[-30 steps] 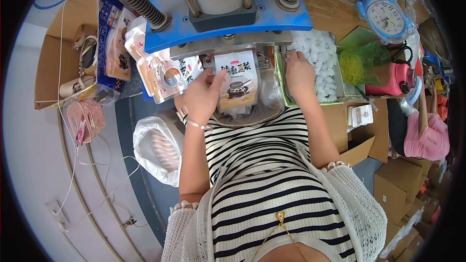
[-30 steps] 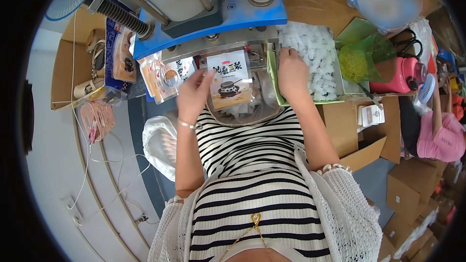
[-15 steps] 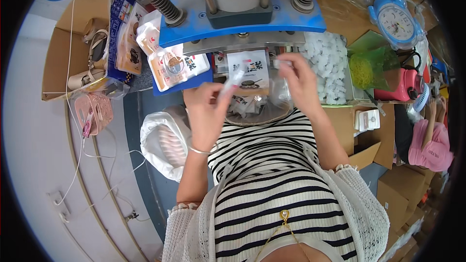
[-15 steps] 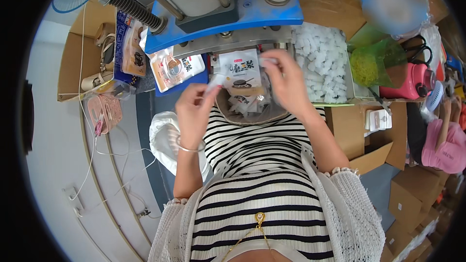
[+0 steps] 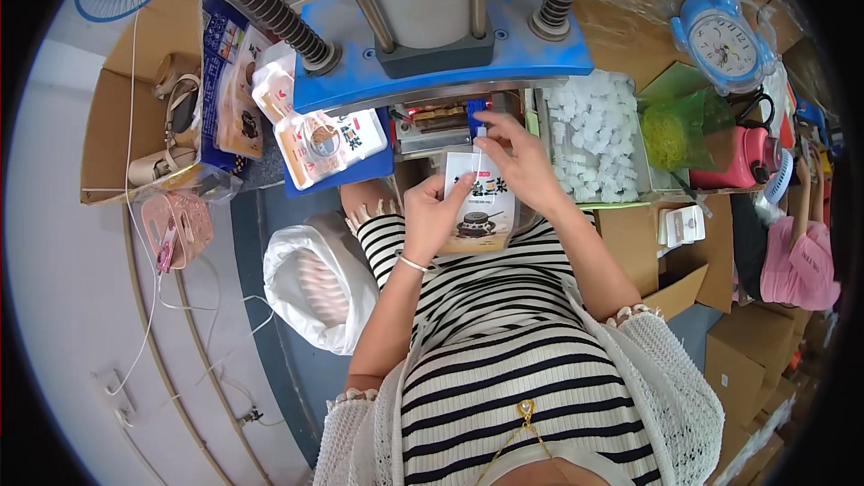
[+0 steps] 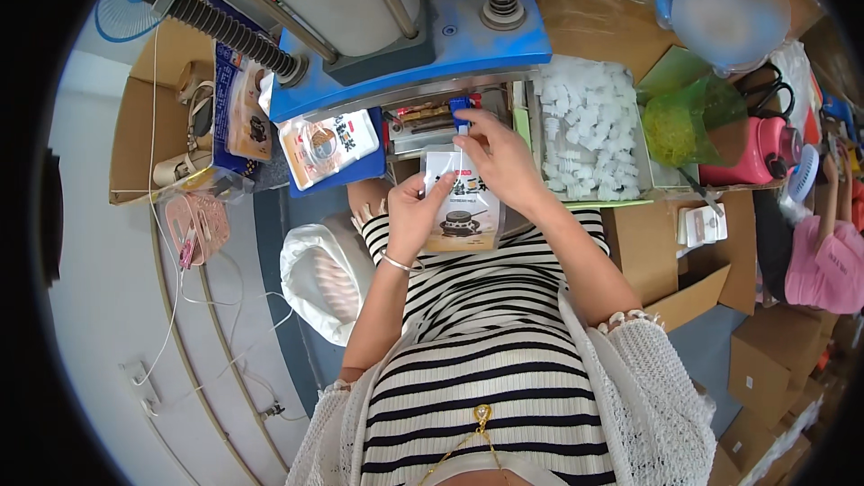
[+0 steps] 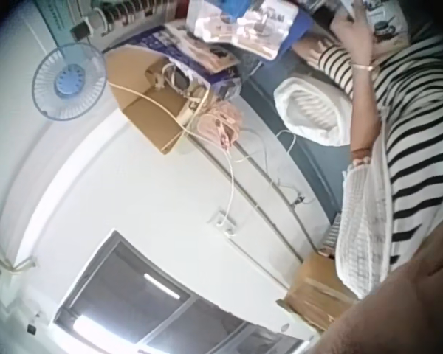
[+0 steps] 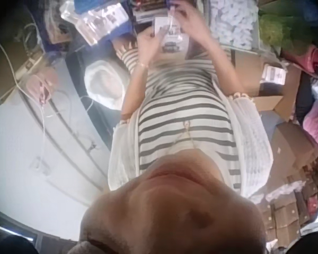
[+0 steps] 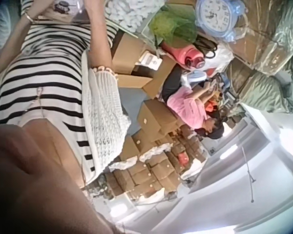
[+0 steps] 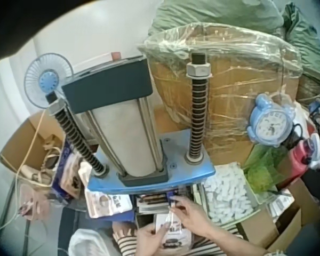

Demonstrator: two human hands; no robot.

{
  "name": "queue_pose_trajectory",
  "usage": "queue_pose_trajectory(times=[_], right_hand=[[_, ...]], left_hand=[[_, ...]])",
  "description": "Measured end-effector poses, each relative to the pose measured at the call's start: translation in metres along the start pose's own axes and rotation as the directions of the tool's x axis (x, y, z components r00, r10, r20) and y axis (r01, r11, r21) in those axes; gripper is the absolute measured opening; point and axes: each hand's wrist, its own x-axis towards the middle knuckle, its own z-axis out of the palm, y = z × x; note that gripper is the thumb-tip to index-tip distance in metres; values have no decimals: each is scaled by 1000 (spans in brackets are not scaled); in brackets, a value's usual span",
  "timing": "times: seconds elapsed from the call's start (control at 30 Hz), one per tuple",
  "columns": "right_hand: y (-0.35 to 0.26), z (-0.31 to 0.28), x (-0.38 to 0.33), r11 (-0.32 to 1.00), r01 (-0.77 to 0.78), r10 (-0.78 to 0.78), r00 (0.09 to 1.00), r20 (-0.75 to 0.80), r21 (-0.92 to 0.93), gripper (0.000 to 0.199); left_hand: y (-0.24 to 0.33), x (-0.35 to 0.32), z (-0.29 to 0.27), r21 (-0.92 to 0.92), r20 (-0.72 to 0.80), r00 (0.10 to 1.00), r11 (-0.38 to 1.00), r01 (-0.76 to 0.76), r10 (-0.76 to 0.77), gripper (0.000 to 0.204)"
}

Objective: Sealing plastic packets using a heat-sealing machine and organizing them into cardboard boxes.

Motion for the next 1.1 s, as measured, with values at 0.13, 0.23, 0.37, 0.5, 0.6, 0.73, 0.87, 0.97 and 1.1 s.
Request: queue_pose_trajectory(times=[0.13,0.23,0.37,0.5,0.6,0.73,0.87,0.97,1.1], right_hand=[[5,-21,2,914,68,-146,975,-168,-400,16],[7,-43,-1,761,-4,-202,949,-243,-648,15],[34,-49,-4,538,-150,-104,965,-241,-830,12],[35,-48,-8,476,-176,-66,970,-234,-862,13],[26,-50,-13,537,-139,-88,972,-220,-832,17],[43,-66,-3,758,-76,-117,961,-250,-648,19],[51,-70,-8,984,-85,34,950,-309,-153,17],[39,-69,-10,969,-100,174,926,-334,226,14],[15,-59,-17,890,-213,344,894,-287,404,14]], left_hand=[[4,34,-11,-4,-56,998,1000,30,-30,25],[-6,49,-23,36,-91,996,999,28,-24,29],[22,55,-28,333,-67,997,943,-7,31,32],[56,38,-63,916,-163,873,398,-39,459,36],[17,21,-67,990,-72,652,133,-45,755,45],[-18,10,-68,986,22,719,106,-132,695,45],[-20,17,-81,944,-27,705,251,-216,709,29],[-10,26,-93,909,-69,681,327,-258,729,17],[32,8,-84,890,-204,626,409,-202,753,10]])
